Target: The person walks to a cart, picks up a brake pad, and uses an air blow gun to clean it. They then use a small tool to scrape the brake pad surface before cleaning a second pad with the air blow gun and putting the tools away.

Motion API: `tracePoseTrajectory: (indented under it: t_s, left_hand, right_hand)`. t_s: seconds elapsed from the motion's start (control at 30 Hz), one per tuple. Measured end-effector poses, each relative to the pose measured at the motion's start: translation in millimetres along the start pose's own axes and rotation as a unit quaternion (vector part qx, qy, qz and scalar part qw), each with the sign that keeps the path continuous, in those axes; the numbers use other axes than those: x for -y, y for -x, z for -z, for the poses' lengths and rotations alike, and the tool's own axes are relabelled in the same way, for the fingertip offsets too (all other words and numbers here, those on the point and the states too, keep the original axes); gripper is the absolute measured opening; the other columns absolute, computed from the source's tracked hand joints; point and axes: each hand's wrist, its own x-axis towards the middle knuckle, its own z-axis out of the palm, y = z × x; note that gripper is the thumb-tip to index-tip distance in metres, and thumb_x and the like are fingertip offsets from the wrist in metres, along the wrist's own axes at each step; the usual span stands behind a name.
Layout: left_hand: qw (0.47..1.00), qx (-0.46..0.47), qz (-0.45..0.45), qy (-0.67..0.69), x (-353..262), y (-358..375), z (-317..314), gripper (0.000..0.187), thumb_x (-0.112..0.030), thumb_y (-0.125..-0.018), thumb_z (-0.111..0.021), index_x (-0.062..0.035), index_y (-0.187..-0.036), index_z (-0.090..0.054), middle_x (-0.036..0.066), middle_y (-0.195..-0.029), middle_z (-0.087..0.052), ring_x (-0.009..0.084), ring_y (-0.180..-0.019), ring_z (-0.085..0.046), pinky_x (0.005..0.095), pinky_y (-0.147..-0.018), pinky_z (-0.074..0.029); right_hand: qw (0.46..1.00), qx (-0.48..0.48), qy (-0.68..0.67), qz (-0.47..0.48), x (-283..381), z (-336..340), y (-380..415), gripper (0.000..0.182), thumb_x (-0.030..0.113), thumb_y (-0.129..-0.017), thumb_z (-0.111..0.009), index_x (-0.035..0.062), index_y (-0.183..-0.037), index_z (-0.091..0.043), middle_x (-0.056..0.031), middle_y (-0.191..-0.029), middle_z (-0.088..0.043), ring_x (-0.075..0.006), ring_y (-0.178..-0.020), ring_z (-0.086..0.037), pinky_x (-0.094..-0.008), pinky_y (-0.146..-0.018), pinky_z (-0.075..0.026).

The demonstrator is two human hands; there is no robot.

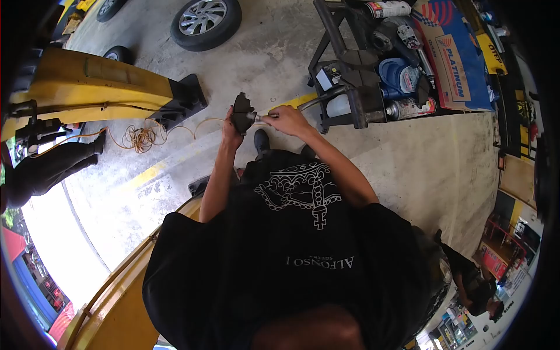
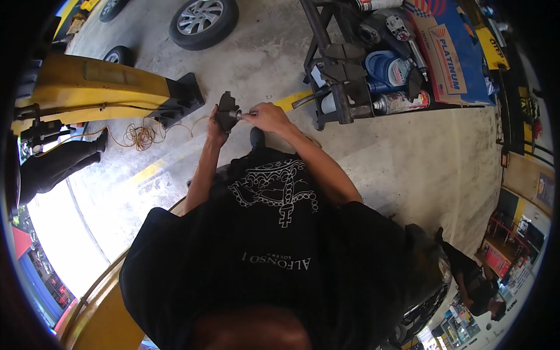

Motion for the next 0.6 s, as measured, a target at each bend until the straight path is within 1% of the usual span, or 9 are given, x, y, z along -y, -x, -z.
tracePoseTrajectory:
  t_s: [0.07, 0.13, 0.17, 0.23, 0.27, 0.37, 0.43, 0.5, 0.6]
  left_hand:
    - [0.998, 0.036, 0.038, -0.023, 13, -5, 0, 0.044, -0.036, -0.093, -0.032, -0.0043, -0.119, -0.047, 0.010, -0.107, -0.058, 0.0231, -0.090, -0.060, 0.0367, -0.078, -0.049]
    - [0.998, 0.040, 0.039, -0.030, 27, -2, -8, 0.044, -0.035, -0.093, -0.031, -0.0030, -0.119, -0.047, 0.011, -0.106, -0.059, 0.0238, -0.091, -0.059, 0.0374, -0.080, -0.049]
    - [0.998, 0.037, 0.043, -0.040, 30, 5, -16, 0.044, -0.034, -0.093, -0.030, -0.0017, -0.119, -0.046, 0.013, -0.105, -0.059, 0.0246, -0.093, -0.059, 0.0382, -0.082, -0.048]
    - [0.996, 0.039, 0.055, -0.056, 36, 12, -19, 0.044, -0.032, -0.093, -0.029, -0.0014, -0.119, -0.046, 0.012, -0.104, -0.059, 0.0244, -0.089, -0.060, 0.0380, -0.080, -0.049]
    - [0.996, 0.020, 0.047, -0.080, 36, 18, -24, 0.044, -0.032, -0.092, -0.029, -0.0014, -0.119, -0.046, 0.013, -0.105, -0.059, 0.0233, -0.086, -0.060, 0.0358, -0.077, -0.050]
    - [0.991, 0.062, 0.024, -0.117, 27, 36, -47, 0.045, -0.032, -0.091, -0.030, -0.0014, -0.121, -0.045, 0.016, -0.105, -0.059, 0.0193, -0.079, -0.060, 0.0285, -0.068, -0.050]
    - [0.980, 0.064, 0.003, -0.189, 13, 55, -82, 0.048, -0.035, -0.092, -0.029, -0.0017, -0.121, -0.046, 0.017, -0.103, -0.061, 0.0169, -0.078, -0.060, 0.0256, -0.066, -0.048]
    - [0.969, 0.105, 0.011, -0.222, 5, 66, -121, 0.047, -0.034, -0.092, -0.028, -0.0010, -0.121, -0.046, 0.017, -0.103, -0.061, 0.0164, -0.076, -0.059, 0.0261, -0.066, -0.048]
    - [0.958, 0.089, 0.034, -0.271, 19, 58, -185, 0.041, -0.030, -0.092, -0.035, -0.0006, -0.117, -0.048, 0.014, -0.099, -0.061, 0.0166, -0.075, -0.060, 0.0268, -0.067, -0.049]
  right_hand:
    - [0.997, 0.018, 0.033, 0.062, -4, 7, 10, 0.044, 0.046, -0.077, -0.056, 0.0054, -0.088, -0.067, -0.0120, -0.064, -0.061, -0.0292, -0.063, -0.060, -0.0347, -0.060, -0.045]
    - [0.997, -0.010, -0.027, -0.066, -9, 18, 11, 0.043, 0.046, -0.077, -0.056, 0.0049, -0.086, -0.067, -0.0110, -0.062, -0.060, -0.0255, -0.061, -0.059, -0.0339, -0.059, -0.044]
    - [0.997, -0.015, -0.030, -0.063, -13, 23, 12, 0.043, 0.046, -0.077, -0.056, 0.0049, -0.086, -0.067, -0.0110, -0.062, -0.060, -0.0255, -0.061, -0.059, -0.0339, -0.059, -0.044]
    - [0.984, 0.112, -0.101, -0.098, -23, 29, 24, 0.042, 0.045, -0.077, -0.056, 0.0051, -0.084, -0.067, -0.0086, -0.058, -0.059, -0.0207, -0.058, -0.058, -0.0324, -0.057, -0.044]
    - [0.986, 0.113, -0.076, -0.098, -30, 34, 31, 0.042, 0.045, -0.077, -0.056, 0.0059, -0.086, -0.067, -0.0068, -0.060, -0.059, -0.0178, -0.057, -0.057, -0.0312, -0.057, -0.043]
    - [0.960, 0.113, -0.253, -0.037, -75, 26, 60, 0.042, 0.043, -0.080, -0.056, 0.0042, -0.092, -0.065, -0.0075, -0.072, -0.062, -0.0139, -0.066, -0.054, -0.0276, -0.062, -0.042]
    - [0.962, 0.142, -0.232, 0.005, -83, 48, 89, 0.035, 0.038, -0.082, -0.056, 0.0051, -0.090, -0.065, -0.0061, -0.075, -0.063, -0.0138, -0.070, -0.055, -0.0285, -0.068, -0.043]
    - [0.951, 0.118, -0.285, 0.016, -95, 54, 117, 0.034, 0.035, -0.084, -0.056, 0.0026, -0.090, -0.064, -0.0062, -0.076, -0.063, -0.0132, -0.072, -0.055, -0.0274, -0.069, -0.042]
    - [0.922, 0.075, -0.375, 0.067, -108, 62, 142, 0.029, 0.030, -0.084, -0.058, 0.0018, -0.089, -0.064, -0.0054, -0.078, -0.063, -0.0115, -0.074, -0.055, -0.0254, -0.071, -0.042]
